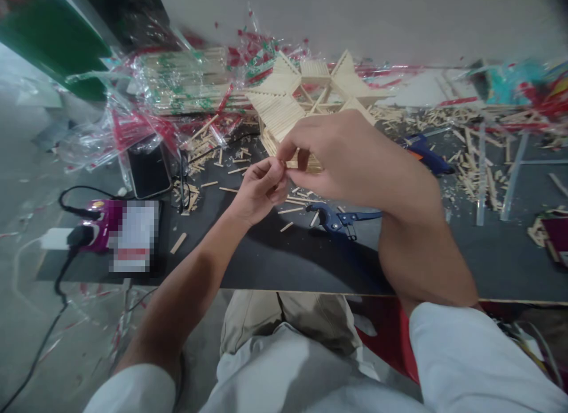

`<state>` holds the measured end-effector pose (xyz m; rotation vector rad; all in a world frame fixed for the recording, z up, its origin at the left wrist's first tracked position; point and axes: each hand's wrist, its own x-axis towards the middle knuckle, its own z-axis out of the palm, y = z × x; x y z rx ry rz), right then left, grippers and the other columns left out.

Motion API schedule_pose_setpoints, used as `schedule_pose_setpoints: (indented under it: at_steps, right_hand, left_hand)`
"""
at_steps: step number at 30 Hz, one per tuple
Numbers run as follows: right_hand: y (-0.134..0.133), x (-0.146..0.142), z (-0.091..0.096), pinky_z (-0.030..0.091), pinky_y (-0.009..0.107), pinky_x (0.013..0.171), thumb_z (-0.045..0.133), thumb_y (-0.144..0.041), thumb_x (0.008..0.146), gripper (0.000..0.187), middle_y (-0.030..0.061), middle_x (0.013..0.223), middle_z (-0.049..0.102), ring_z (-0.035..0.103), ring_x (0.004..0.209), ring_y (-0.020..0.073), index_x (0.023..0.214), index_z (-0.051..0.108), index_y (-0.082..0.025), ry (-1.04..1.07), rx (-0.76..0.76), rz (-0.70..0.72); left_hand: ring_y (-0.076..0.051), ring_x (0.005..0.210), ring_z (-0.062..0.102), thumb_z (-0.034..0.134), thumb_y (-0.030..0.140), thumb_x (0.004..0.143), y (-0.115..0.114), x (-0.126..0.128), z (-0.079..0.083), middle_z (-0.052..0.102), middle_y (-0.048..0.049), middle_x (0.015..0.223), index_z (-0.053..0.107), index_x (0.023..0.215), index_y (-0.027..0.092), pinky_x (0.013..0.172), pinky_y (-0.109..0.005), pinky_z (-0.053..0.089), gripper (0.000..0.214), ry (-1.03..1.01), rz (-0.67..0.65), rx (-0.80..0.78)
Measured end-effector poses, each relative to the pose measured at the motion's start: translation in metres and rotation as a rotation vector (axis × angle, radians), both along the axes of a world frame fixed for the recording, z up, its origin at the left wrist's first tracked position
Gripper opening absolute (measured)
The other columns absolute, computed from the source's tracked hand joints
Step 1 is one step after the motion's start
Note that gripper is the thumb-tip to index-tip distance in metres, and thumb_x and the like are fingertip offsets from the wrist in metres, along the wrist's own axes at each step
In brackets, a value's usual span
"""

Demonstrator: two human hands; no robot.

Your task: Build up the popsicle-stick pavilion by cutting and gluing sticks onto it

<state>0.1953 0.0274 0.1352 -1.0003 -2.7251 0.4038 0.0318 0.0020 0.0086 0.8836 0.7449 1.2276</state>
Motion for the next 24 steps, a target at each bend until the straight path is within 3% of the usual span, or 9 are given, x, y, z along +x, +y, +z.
schedule_pose_setpoints:
  at_steps: [3,6,14,20,24]
  right_hand:
    - [0.001,0.003,0.003,0.052,0.042,0.088,0.063,-0.023,0.095,0.011,0.0062,0.097,0.078,0.073,0.094,0.0282,0.093,0.071,-0.030,0.002,0.027,-0.052]
    - [0.006,0.008,0.004,0.054,0.042,0.088,0.066,-0.026,0.094,0.006,0.0046,0.095,0.078,0.074,0.093,0.0283,0.092,0.071,-0.030,0.023,0.060,-0.115]
    - [0.019,0.021,-0.001,0.058,0.042,0.083,0.067,-0.020,0.089,0.011,0.0028,0.090,0.080,0.077,0.084,0.0271,0.084,0.069,-0.030,0.073,0.096,-0.138]
    - [0.023,0.018,-0.005,0.056,0.039,0.077,0.071,-0.016,0.085,0.012,0.0029,0.086,0.081,0.078,0.076,0.0248,0.080,0.071,-0.027,0.118,0.089,-0.233]
    - [0.023,0.014,-0.009,0.055,0.039,0.075,0.074,-0.018,0.085,0.009,0.0047,0.085,0.081,0.078,0.076,0.0255,0.083,0.076,-0.026,0.145,0.056,-0.215]
  left_hand:
    - [-0.004,0.040,0.034,0.075,0.067,0.093,0.003,0.001,0.000,0.049,0.0056,0.060,0.062,0.080,0.021,0.039,-0.023,0.027,0.049,-0.008,0.049,-0.066]
    - [-0.005,0.039,0.035,0.070,0.065,0.098,0.006,0.001,0.000,0.050,0.0058,0.059,0.064,0.086,0.021,0.039,-0.024,0.028,0.045,0.021,0.099,-0.115]
    - [-0.006,0.041,0.043,0.085,0.054,0.085,0.004,0.000,-0.008,0.051,0.0086,0.058,0.065,0.104,0.025,0.041,-0.023,0.030,0.041,0.097,0.136,-0.005]
    - [-0.007,0.041,0.043,0.085,0.054,0.086,0.004,0.003,-0.015,0.052,0.0087,0.058,0.065,0.119,0.026,0.041,-0.023,0.030,0.047,0.134,0.189,0.044]
    - [-0.007,0.041,0.044,0.084,0.053,0.087,0.004,0.003,-0.015,0.053,0.0085,0.057,0.068,0.118,0.026,0.041,-0.023,0.030,0.044,0.144,0.175,0.039]
